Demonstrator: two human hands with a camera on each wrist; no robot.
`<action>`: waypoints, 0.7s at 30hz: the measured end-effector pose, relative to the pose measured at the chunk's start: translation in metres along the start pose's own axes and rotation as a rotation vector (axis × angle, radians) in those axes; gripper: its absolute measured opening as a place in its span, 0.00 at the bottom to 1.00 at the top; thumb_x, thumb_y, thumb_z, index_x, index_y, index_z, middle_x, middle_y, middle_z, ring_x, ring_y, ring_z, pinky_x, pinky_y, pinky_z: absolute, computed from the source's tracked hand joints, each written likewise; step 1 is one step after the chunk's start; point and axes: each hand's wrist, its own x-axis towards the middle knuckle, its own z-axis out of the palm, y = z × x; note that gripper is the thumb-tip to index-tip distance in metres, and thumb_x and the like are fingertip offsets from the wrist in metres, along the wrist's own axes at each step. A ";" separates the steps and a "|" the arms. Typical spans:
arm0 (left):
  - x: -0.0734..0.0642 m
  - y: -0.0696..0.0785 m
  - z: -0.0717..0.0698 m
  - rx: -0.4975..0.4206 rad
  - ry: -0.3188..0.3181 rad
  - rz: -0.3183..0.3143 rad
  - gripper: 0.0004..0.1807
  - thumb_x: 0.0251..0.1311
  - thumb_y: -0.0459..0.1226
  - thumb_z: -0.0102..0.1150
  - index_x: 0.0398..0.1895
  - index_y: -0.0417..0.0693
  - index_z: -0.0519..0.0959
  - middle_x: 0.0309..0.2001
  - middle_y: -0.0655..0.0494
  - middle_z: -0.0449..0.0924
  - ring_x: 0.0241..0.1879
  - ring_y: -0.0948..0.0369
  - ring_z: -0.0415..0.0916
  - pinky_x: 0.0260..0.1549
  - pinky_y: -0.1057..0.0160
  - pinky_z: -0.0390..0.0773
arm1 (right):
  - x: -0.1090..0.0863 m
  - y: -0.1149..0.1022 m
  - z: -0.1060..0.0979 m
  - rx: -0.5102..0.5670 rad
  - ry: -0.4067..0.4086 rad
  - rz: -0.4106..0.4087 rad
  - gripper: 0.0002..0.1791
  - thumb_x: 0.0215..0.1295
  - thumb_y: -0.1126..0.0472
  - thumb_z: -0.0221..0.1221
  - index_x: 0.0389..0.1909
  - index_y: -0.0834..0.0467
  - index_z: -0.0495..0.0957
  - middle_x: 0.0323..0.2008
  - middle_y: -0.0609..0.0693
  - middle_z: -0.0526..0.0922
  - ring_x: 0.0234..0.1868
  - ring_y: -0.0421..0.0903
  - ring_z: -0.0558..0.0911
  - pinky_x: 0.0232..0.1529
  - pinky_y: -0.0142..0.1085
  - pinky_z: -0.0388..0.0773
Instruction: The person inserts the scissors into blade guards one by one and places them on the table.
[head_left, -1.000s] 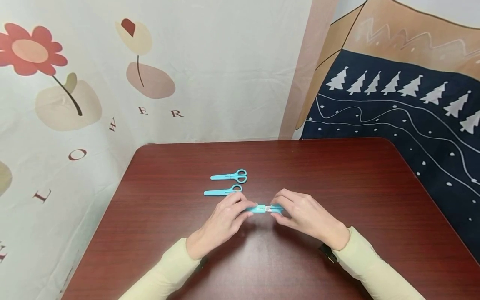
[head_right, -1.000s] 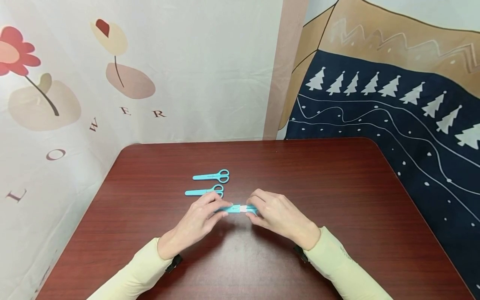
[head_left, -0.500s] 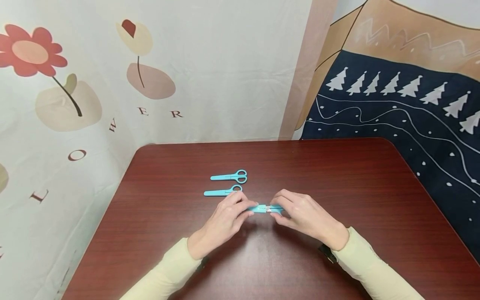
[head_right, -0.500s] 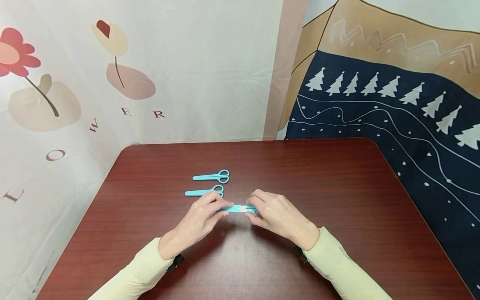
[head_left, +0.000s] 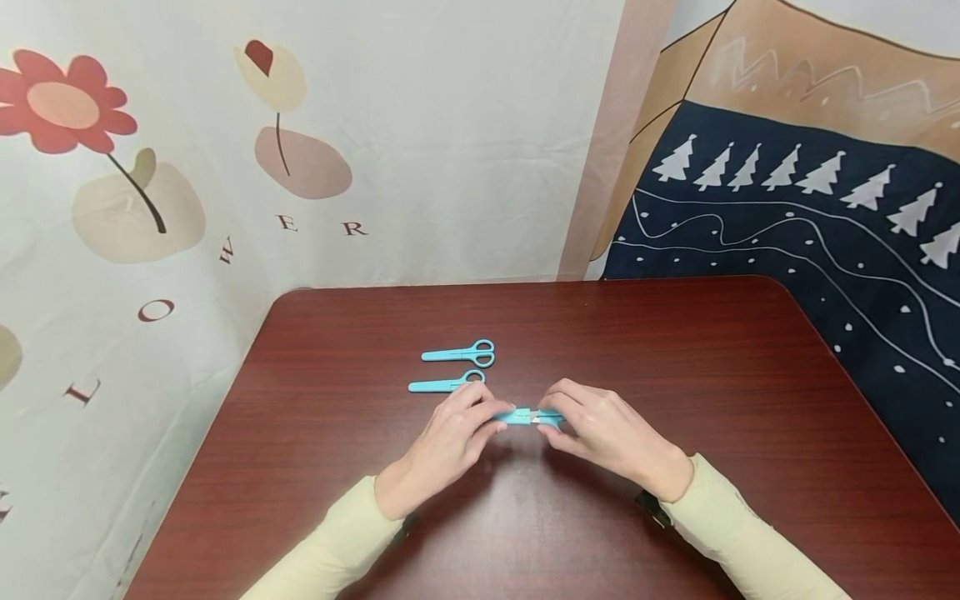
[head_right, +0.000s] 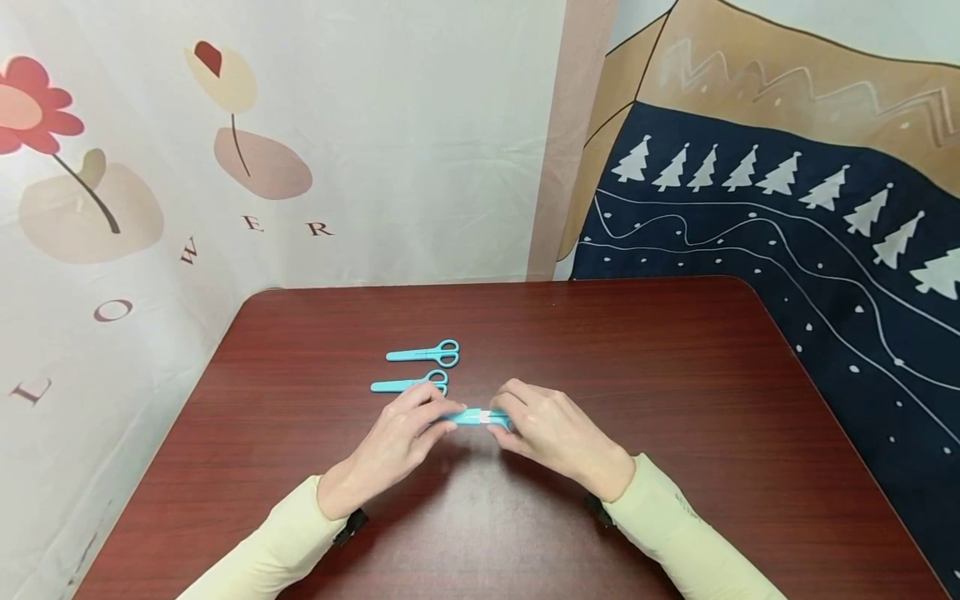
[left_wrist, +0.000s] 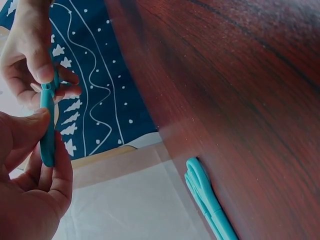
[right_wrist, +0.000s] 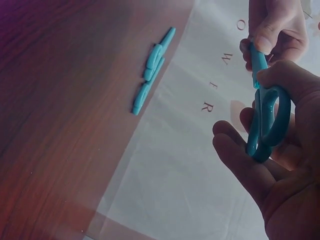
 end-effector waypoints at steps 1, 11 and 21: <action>0.000 0.000 0.000 0.001 -0.001 0.001 0.12 0.56 0.28 0.74 0.43 0.42 0.86 0.35 0.57 0.74 0.35 0.60 0.70 0.35 0.65 0.73 | 0.000 0.000 0.000 0.000 -0.001 0.001 0.15 0.56 0.63 0.76 0.40 0.59 0.81 0.39 0.46 0.81 0.32 0.36 0.80 0.33 0.26 0.80; 0.002 0.000 0.001 -0.006 0.014 -0.004 0.12 0.55 0.27 0.75 0.43 0.42 0.87 0.35 0.57 0.73 0.36 0.59 0.70 0.36 0.65 0.74 | 0.002 0.000 0.002 -0.013 0.019 0.005 0.16 0.55 0.64 0.76 0.41 0.60 0.81 0.38 0.47 0.80 0.31 0.36 0.80 0.32 0.26 0.81; 0.001 0.003 0.001 -0.021 0.013 -0.040 0.13 0.55 0.26 0.74 0.43 0.43 0.87 0.35 0.57 0.75 0.36 0.59 0.70 0.36 0.65 0.73 | 0.002 -0.002 0.003 -0.019 0.019 -0.002 0.15 0.56 0.63 0.76 0.42 0.60 0.82 0.38 0.47 0.81 0.33 0.37 0.81 0.36 0.28 0.82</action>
